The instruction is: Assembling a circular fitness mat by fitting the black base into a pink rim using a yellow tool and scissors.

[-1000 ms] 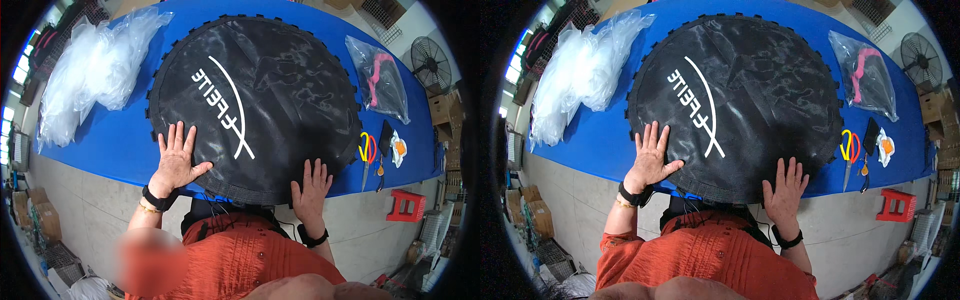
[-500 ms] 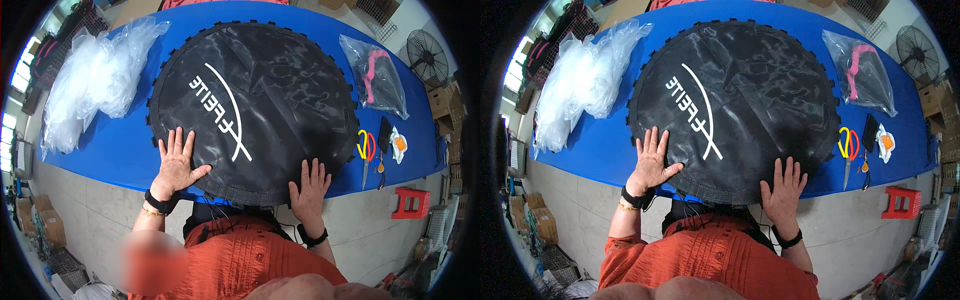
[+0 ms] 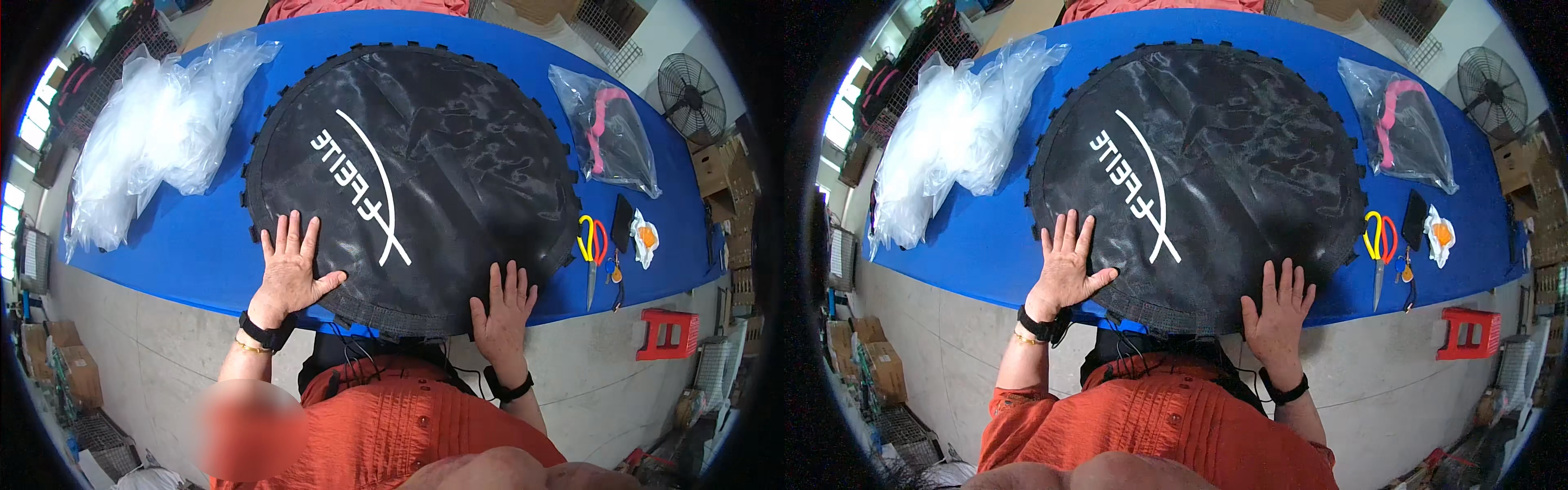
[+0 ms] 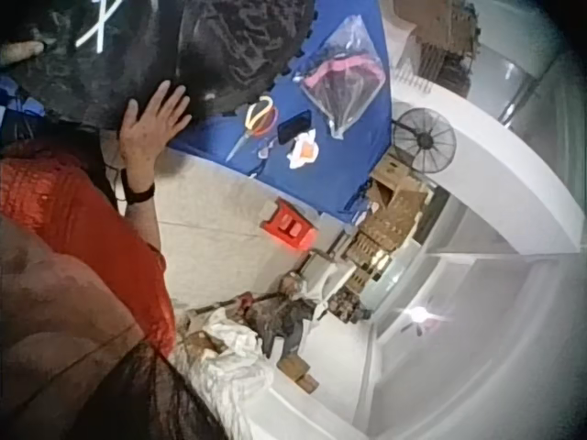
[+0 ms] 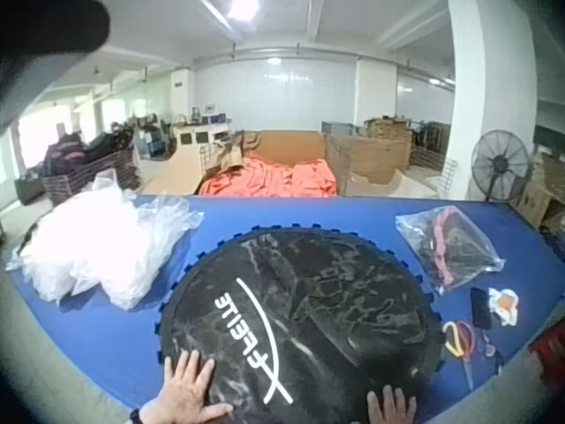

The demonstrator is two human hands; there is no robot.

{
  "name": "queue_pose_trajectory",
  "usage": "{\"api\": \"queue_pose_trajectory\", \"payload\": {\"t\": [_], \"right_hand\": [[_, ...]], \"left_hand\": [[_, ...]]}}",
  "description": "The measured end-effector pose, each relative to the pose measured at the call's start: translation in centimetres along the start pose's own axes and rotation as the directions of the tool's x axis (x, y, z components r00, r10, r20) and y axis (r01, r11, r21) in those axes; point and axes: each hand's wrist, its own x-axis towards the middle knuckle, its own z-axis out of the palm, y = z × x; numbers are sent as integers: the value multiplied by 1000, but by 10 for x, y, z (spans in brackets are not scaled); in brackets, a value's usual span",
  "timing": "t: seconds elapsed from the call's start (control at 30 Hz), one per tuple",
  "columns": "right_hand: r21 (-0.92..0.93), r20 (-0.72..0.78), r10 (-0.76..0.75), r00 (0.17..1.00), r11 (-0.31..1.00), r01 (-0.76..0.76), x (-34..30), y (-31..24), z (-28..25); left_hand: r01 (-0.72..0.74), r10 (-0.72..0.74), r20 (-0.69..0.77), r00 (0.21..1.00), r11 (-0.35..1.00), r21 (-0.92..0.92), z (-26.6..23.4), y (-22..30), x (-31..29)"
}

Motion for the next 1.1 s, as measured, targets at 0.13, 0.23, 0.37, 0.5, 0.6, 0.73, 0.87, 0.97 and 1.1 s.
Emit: {"api": "queue_pose_trajectory", "payload": {"t": [0.13,0.23,0.37,0.5,0.6,0.73,0.87,0.97,1.1], "right_hand": [[5,-17,-4,1000,1000,4,-1,0,1],[-3,-32,-14,999,1000,14,0,-1,0],[-19,-53,-29,998,999,28,0,2,4],[-3,-92,-36,995,999,36,1,-1,5],[3,-118,-48,992,999,48,-1,1,10],[8,-158,-50,986,999,52,-1,2,15],[-17,-168,-64,984,998,62,-4,7,18],[-23,-184,-77,980,997,74,-3,7,18],[-5,-171,-70,983,998,70,-3,4,16]], "left_hand": [[-8,8,-33,999,1000,-13,2,0,-2],[2,-3,-50,999,1000,-13,1,2,-4],[40,-44,-97,994,998,-41,14,14,-16],[66,-73,-136,988,996,-59,12,23,-24],[82,-95,-148,984,993,-90,7,26,-24],[67,-87,-184,979,991,-113,8,25,-26],[71,-96,-203,975,989,-129,10,28,-26],[66,-94,-216,972,989,-134,11,28,-26],[77,-108,-203,973,985,-156,9,28,-28]]}}
